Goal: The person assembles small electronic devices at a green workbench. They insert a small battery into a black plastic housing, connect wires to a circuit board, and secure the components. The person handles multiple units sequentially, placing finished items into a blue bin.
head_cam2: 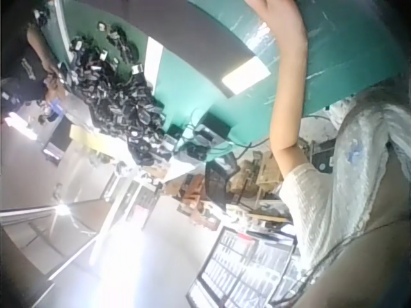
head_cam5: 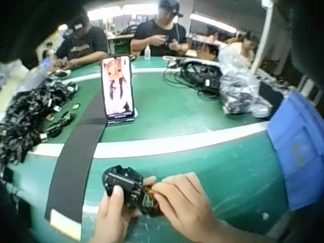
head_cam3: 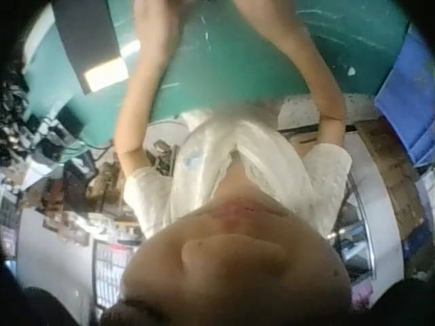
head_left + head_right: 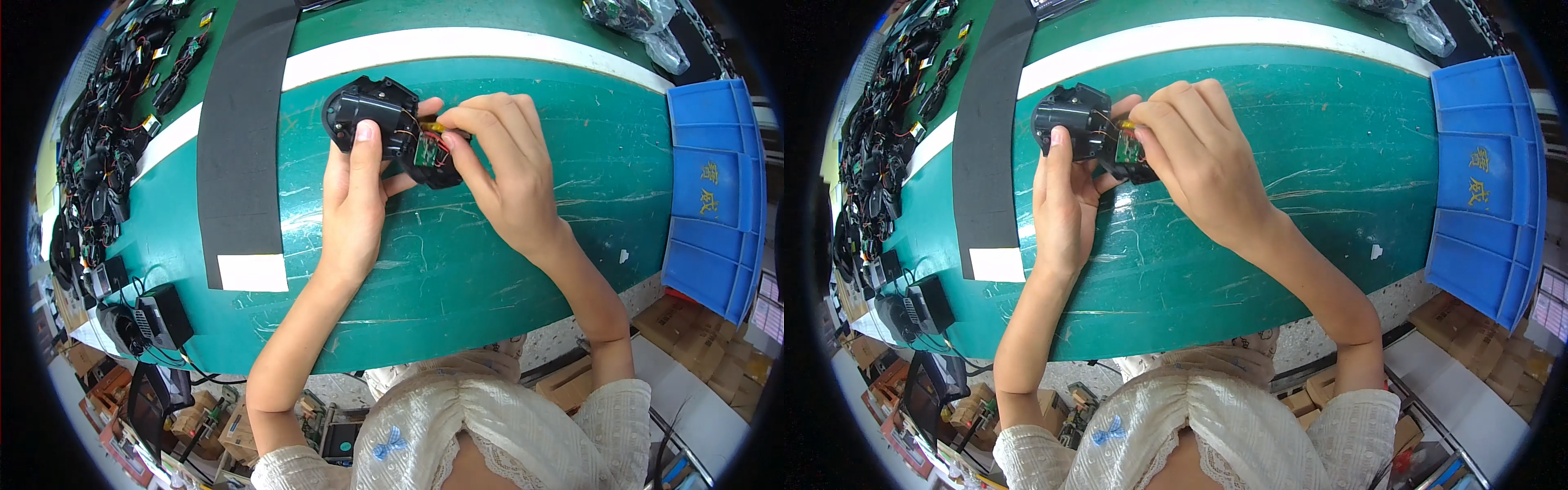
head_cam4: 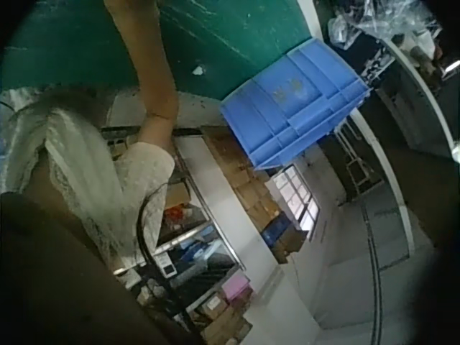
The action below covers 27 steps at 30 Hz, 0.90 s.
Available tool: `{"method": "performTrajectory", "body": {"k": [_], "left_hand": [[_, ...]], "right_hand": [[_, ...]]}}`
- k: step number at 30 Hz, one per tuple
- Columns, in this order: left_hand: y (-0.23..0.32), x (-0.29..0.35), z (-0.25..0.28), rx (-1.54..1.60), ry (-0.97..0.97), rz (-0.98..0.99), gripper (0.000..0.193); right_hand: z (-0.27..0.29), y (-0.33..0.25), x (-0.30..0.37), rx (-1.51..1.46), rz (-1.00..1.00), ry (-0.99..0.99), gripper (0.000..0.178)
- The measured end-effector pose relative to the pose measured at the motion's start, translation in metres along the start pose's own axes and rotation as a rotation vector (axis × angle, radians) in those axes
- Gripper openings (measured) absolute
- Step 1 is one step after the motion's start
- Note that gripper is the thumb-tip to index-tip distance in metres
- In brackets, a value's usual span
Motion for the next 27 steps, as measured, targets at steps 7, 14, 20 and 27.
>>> {"method": "performTrajectory", "body": {"k": [7,14,20,27], "left_hand": [[-0.01,0.001,0.0,0.172,0.023,0.089,0.042],[-0.009,0.004,-0.01,0.5,-0.055,0.118,0.04],[-0.014,0.006,-0.012,0.364,-0.09,0.165,0.039],[-0.012,0.013,-0.025,0.186,-0.162,0.097,0.046]], "right_hand": [[-0.002,0.003,0.002,-0.005,-0.029,0.048,0.016],[-0.005,0.021,0.004,-0.169,-0.189,0.017,0.014],[-0.009,0.038,0.01,-0.373,-0.4,0.021,0.01],[-0.009,0.034,0.016,-0.338,-0.424,0.098,0.01]]}}
Point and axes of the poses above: each hand's wrist, its own x-axis away from the middle knuckle, its own z-axis out of the back of the hand, y = z × x, the point moved 10 cm from there along -x, towards the middle knuckle, and after that the axes turned 11 degrees about -z, right-handed, at the moved point
